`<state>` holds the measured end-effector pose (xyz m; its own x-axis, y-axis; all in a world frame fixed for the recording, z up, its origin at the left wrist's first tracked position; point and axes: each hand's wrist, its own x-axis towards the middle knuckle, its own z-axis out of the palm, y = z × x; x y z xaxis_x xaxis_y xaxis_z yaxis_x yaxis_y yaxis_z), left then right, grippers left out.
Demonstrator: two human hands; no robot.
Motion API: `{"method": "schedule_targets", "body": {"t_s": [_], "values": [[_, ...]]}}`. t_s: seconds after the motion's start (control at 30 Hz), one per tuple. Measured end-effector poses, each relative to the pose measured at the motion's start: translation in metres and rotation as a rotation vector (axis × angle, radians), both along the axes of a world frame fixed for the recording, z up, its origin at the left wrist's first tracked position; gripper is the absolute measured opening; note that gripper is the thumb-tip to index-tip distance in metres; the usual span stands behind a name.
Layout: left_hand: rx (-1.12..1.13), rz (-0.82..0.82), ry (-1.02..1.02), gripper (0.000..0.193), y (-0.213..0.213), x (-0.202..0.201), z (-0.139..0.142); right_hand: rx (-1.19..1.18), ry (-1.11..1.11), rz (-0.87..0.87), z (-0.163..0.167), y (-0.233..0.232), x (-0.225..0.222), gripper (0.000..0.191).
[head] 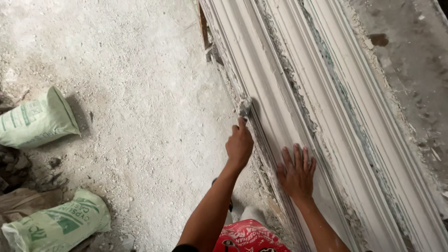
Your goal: The person scrapes the surface of long white decorative moldings using a small metal scraper. They repeatedly remove loose material and dust from the grooves and edges, working along the length of each piece. The person occasionally wipes the surface with their hand to clear debris.
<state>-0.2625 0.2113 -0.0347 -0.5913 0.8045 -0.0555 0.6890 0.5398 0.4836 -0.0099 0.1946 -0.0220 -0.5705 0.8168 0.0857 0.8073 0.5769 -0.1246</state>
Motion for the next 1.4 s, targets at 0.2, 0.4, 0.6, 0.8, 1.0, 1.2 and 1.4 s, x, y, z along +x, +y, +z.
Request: {"method": "schedule_targets", "body": {"t_s": [0.2, 0.4, 0.6, 0.8, 1.0, 1.2, 1.4], "values": [[-0.017, 0.063, -0.168, 0.049, 0.046, -0.052, 0.002, 0.009, 0.076, 0.012, -0.001, -0.004, 0.001, 0.057], [0.005, 0.062, -0.218, 0.044, 0.071, -0.082, -0.001, -0.006, -0.013, -0.001, -0.001, 0.010, -0.009, 0.057], [0.028, 0.095, -0.184, 0.045, 0.125, -0.150, 0.027, -0.021, 0.174, 0.075, -0.008, 0.127, -0.115, 0.063], [-0.087, 0.144, -0.337, 0.043, 0.174, -0.214, 0.026, -0.080, 0.071, 0.130, -0.011, 0.241, -0.259, 0.064], [-0.006, 0.090, -0.097, 0.048, 0.205, -0.254, 0.008, -0.078, 0.114, 0.088, -0.008, 0.266, -0.302, 0.062], [0.128, 0.094, 0.035, 0.044, 0.276, -0.333, -0.004, -0.105, 0.073, 0.053, -0.003, 0.265, -0.305, 0.061], [-0.080, 0.005, -0.112, 0.054, 0.298, -0.365, 0.017, -0.090, 0.081, 0.074, 0.002, 0.336, -0.379, 0.062]]}}
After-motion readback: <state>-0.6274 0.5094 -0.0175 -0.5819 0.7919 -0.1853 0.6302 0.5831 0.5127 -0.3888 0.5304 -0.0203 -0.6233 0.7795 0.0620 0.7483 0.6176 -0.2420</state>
